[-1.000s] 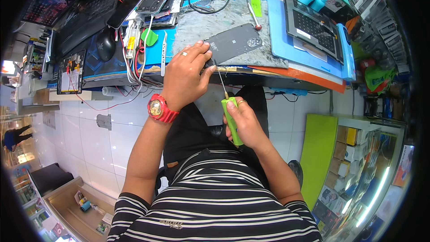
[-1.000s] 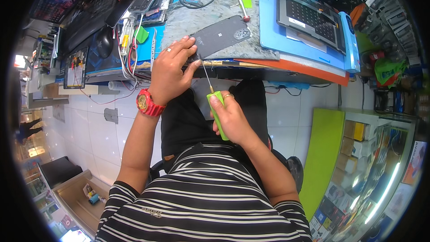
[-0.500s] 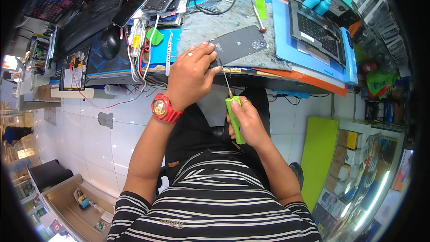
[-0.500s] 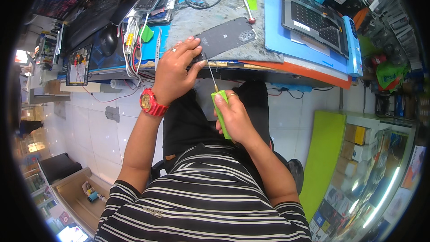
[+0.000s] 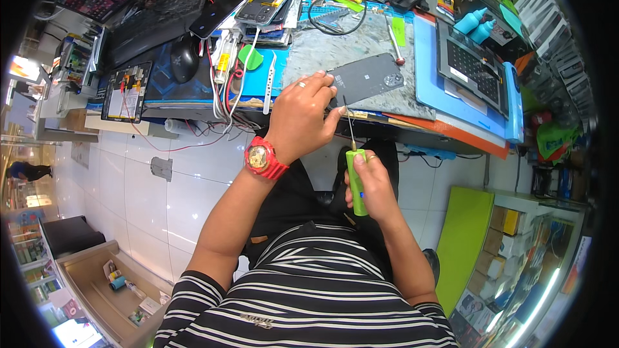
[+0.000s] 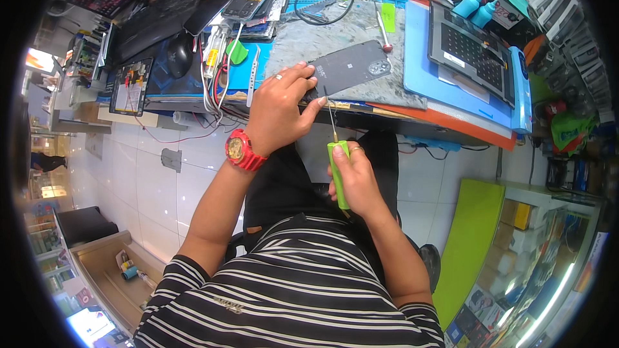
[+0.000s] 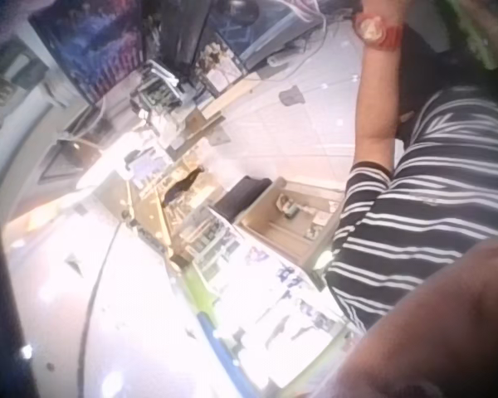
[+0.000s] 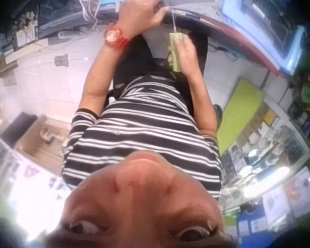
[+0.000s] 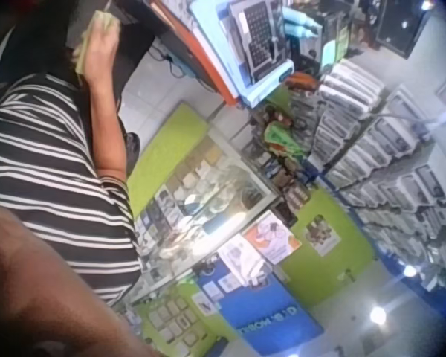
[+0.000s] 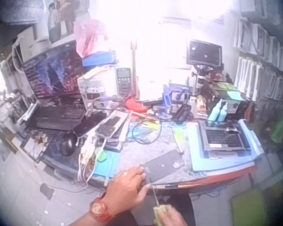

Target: The person handles a tablet and a phone component, then uses a screwdriver to remove screws from the interior of a mobile phone on a workbench.

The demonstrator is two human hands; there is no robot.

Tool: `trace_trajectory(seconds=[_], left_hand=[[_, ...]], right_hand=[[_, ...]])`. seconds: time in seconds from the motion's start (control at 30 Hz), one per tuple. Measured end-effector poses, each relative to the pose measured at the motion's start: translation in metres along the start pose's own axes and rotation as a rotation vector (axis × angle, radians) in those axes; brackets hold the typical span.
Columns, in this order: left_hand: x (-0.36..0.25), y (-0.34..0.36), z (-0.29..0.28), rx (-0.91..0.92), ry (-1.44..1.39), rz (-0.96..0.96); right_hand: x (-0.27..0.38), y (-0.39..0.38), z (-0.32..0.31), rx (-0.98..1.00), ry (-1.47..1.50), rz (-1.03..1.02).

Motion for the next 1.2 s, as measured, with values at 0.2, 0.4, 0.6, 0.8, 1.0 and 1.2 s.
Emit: trace_trajectory(seconds=[0.2,0.4,0.6,0.8,1.0,1.2], left_hand=[[0.006,-0.004,-0.001,-0.042,-0.005,0.009],[0.001,0.002,0.006,0.006,0.101,0.079],[-0.003,-0.007,-0.040,-0.247,-0.124,0.024],[0.134,-0.031,-0.194,-0.539,0.369,-0.267],[0.334,-0.095,-0.303,-0.390,0.865,-0.639],[0.348,-0.093,-0.292,-0.127,0.805,-0.744]], right_hand=[[-0.003,-0.001,-0.001,-0.006,0.029,-0.029],[0.020,-0.005,-0.019,-0.130,0.095,-0.280],[0.029,-0.017,-0.024,-0.181,0.069,-0.301],[0.012,-0.037,-0.036,-0.205,-0.019,-0.279],[-0.001,-0.044,-0.032,-0.198,-0.043,-0.249],[0.002,-0.046,-0.026,-0.204,-0.040,-0.264]])
Point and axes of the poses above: each hand's wrist, its own y-axis towards the middle knuckle, its own z-axis out of the palm, x = y × z, the point moved 5 cm from there along y, towards the middle knuckle, and after that the axes turned 10 degrees about -x, right-handed, at the moved point
